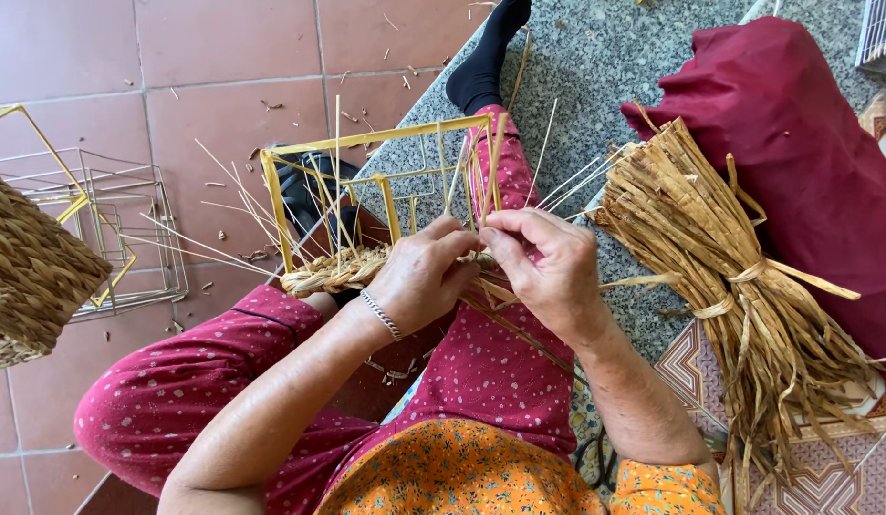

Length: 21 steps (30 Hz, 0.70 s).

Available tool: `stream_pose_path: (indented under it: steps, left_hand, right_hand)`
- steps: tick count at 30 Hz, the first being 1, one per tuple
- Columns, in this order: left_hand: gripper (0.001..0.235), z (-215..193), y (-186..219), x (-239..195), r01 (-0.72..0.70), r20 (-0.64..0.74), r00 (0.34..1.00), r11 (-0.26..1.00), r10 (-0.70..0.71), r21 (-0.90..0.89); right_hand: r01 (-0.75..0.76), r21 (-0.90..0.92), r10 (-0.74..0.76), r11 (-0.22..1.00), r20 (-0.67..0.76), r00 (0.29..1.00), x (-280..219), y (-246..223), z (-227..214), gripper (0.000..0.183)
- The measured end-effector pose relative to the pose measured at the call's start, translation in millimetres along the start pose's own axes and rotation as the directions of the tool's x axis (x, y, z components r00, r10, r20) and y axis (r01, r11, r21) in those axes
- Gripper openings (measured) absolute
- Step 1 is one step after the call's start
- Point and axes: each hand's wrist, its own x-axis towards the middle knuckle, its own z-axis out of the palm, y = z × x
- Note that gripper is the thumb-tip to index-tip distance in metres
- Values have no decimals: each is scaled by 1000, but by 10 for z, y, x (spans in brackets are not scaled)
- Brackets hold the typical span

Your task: The person weaves dried plant fibers into a yellow metal basket frame. They use a metal tool to press and tighten the woven material, then continue weaving by hand, threading fibers through the frame to build up the basket's structure.

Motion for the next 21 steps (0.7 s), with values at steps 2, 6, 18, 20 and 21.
stream_pose_path:
  steps: [2,6,18,20,21]
  left_hand:
    - [18,39,-32,7,-1,11,1000,998,0,60]
    - [16,152,-112,87,62,75,994,985,-74,159]
    - [16,157,-150,118,32,58,998,989,-40,144]
    - [15,155,-149,107,29,53,998,991,-37,131]
    - [15,159,-148,105,28,51,998,992,-35,124]
  right_hand:
    - [95,-132,-106,987,-82,991,-126,-72,-42,15]
    - [393,-379,-468,838,-130,874,-648,-262,-143,23]
    - [68,-270,-54,960,60,997,-879,241,433,36]
    - [15,-130,-5,991,70,997,-907,211,404,30]
    - [-25,-38,28,999,84,996,-925,180,371,28]
